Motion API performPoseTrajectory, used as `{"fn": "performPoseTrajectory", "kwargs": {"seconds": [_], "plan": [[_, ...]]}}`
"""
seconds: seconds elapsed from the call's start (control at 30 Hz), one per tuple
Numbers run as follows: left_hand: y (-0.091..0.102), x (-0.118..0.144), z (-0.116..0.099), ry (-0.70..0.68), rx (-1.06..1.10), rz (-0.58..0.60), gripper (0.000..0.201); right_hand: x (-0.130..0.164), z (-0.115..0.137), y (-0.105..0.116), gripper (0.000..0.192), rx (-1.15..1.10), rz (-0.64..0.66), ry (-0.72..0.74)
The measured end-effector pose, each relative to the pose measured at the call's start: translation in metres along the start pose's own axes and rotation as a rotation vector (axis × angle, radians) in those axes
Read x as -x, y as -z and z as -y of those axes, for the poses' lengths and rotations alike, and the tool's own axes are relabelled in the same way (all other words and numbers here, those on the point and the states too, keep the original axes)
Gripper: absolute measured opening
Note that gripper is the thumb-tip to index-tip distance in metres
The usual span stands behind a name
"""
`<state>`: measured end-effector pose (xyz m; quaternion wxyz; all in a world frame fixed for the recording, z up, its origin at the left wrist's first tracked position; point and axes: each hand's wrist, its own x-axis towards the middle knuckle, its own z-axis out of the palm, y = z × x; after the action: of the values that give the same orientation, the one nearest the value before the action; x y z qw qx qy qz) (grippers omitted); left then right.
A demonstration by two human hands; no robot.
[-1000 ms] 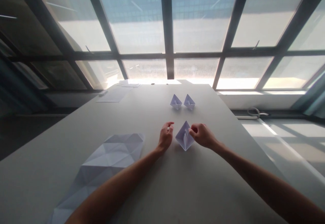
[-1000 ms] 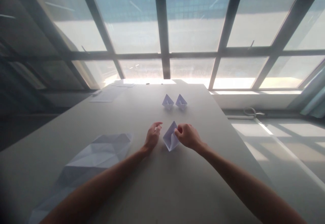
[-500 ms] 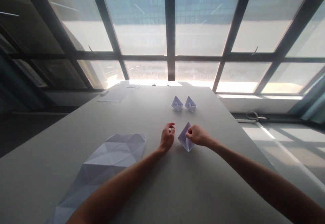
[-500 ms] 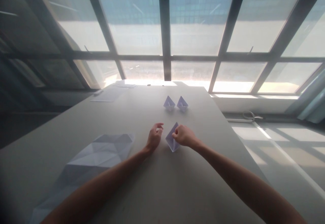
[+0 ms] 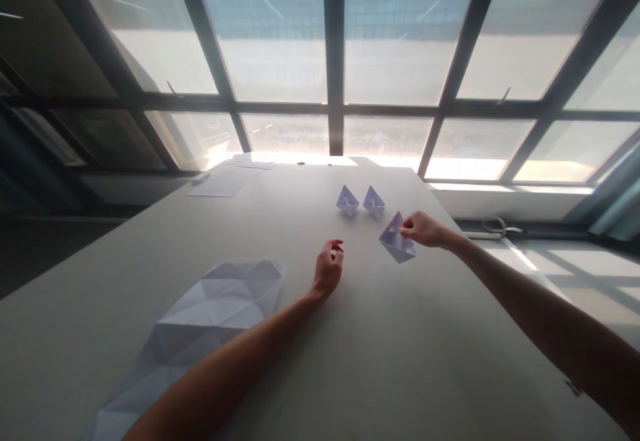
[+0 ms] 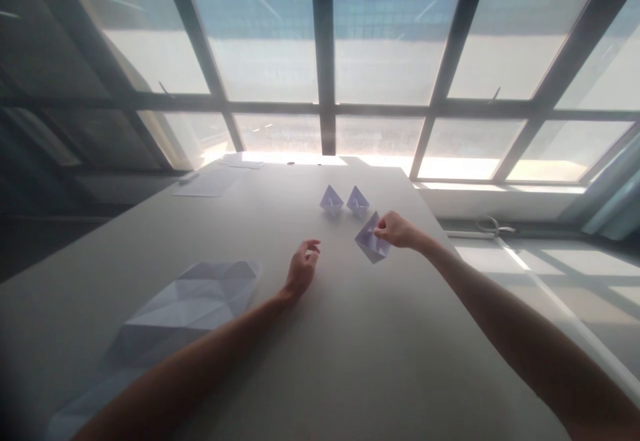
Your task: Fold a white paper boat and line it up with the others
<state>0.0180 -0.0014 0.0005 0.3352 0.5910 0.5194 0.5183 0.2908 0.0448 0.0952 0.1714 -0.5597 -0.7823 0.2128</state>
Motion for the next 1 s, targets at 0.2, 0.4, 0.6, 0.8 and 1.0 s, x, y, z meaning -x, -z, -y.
{"fn": "performPoseTrajectory", "kwargs": {"seconds": [0.2,0.4,0.6,0.8,1.0], "plan": [[0.0,0.002,-0.002,0.016,-0.002,0.013,0.032,-0.066,-0.062,0.05,0.027,0.213,-0.054,-0.103],[0.002,0.006,-0.001,0.026,0.0,0.044,0.033,-0.121,-0.085,0.054,0.024,0.347,0.042,-0.204],[0.004,0.01,-0.005,0.028,-0.008,0.059,0.032,-0.155,-0.098,0.045,0.022,0.412,0.111,-0.241],[0.005,0.012,-0.008,0.047,0.002,0.066,0.034,-0.169,-0.102,0.038,0.021,0.453,0.15,-0.244],[0.005,0.012,-0.007,0.044,0.008,0.048,0.034,-0.166,-0.094,0.037,0.025,0.45,0.108,-0.284]]}}
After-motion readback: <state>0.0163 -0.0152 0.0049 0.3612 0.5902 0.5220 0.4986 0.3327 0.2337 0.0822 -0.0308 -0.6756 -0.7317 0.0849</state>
